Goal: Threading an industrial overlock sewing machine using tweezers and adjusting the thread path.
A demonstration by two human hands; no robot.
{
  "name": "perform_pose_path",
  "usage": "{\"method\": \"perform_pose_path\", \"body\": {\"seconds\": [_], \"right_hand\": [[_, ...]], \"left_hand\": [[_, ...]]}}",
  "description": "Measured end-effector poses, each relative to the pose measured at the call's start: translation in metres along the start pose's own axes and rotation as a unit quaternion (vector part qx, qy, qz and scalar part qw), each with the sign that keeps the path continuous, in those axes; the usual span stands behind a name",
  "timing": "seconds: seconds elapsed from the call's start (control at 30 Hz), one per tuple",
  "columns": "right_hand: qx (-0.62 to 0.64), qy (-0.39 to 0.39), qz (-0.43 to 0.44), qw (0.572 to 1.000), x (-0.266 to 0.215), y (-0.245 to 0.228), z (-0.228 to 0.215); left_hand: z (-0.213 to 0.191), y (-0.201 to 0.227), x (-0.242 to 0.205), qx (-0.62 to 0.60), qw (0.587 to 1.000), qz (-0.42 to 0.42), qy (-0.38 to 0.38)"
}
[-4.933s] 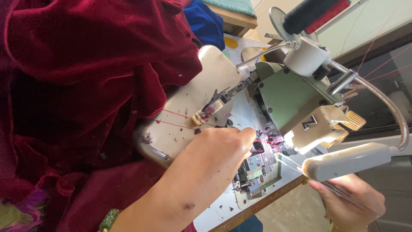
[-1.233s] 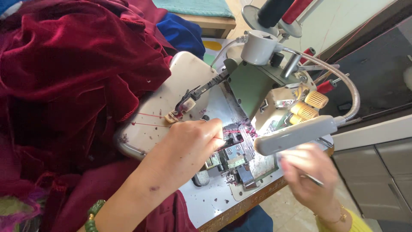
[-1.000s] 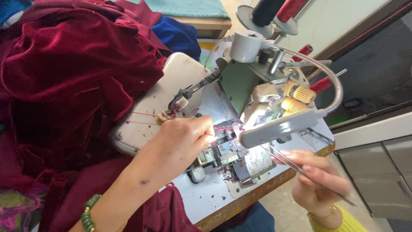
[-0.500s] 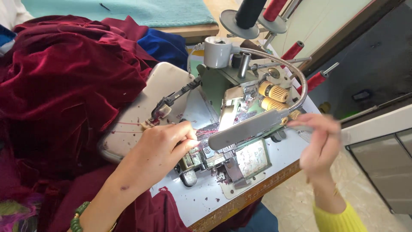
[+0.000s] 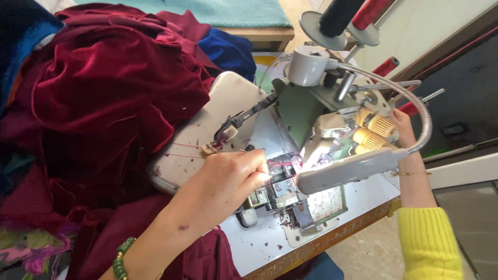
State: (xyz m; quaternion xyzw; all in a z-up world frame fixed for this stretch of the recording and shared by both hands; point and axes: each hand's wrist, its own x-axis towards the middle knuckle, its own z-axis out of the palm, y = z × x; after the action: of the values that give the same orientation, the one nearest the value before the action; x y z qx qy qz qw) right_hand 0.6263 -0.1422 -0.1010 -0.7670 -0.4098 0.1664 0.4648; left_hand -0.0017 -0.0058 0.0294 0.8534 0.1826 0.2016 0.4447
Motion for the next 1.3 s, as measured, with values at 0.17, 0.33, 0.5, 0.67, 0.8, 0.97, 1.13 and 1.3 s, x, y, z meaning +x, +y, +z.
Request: {"method": "perform_pose_path", "body": {"seconds": [0.17, 0.33, 0.5, 0.67, 0.8, 0.97, 1.13, 1.3], "right_hand": [[0.026, 0.075, 0.008, 0.997, -0.032, -0.03, 0.019], [0.01, 0.078, 0.003, 0.997, -0.039, -0.052, 0.03], [0.0, 0.09, -0.002, 0.996, -0.039, -0.057, 0.035], [-0.009, 0.107, -0.001, 0.994, -0.05, -0.061, 0.036], [-0.015, 0.12, -0.005, 0.993, -0.054, -0.065, 0.037], [-0.022, 0.137, -0.003, 0.99, -0.049, -0.057, 0.032], [-0.027, 0.155, -0.008, 0.987, -0.054, -0.06, 0.029], [-0.031, 0.175, -0.006, 0.984, -0.056, -0.053, 0.028]], "left_hand": [[0.002, -0.007, 0.0, 0.041, 0.999, 0.011, -0.01], [0.004, -0.012, -0.001, 0.072, 0.997, 0.01, -0.025], [0.006, -0.014, -0.002, 0.098, 0.995, 0.018, -0.018], [0.002, -0.01, -0.002, 0.101, 0.994, 0.027, -0.031], [0.007, -0.015, -0.002, 0.135, 0.99, 0.05, -0.006], [0.008, -0.016, -0.001, 0.1, 0.994, 0.051, 0.009], [0.008, -0.014, -0.001, 0.084, 0.995, 0.046, 0.014], [0.008, -0.013, -0.001, 0.089, 0.995, 0.049, 0.015]]}}
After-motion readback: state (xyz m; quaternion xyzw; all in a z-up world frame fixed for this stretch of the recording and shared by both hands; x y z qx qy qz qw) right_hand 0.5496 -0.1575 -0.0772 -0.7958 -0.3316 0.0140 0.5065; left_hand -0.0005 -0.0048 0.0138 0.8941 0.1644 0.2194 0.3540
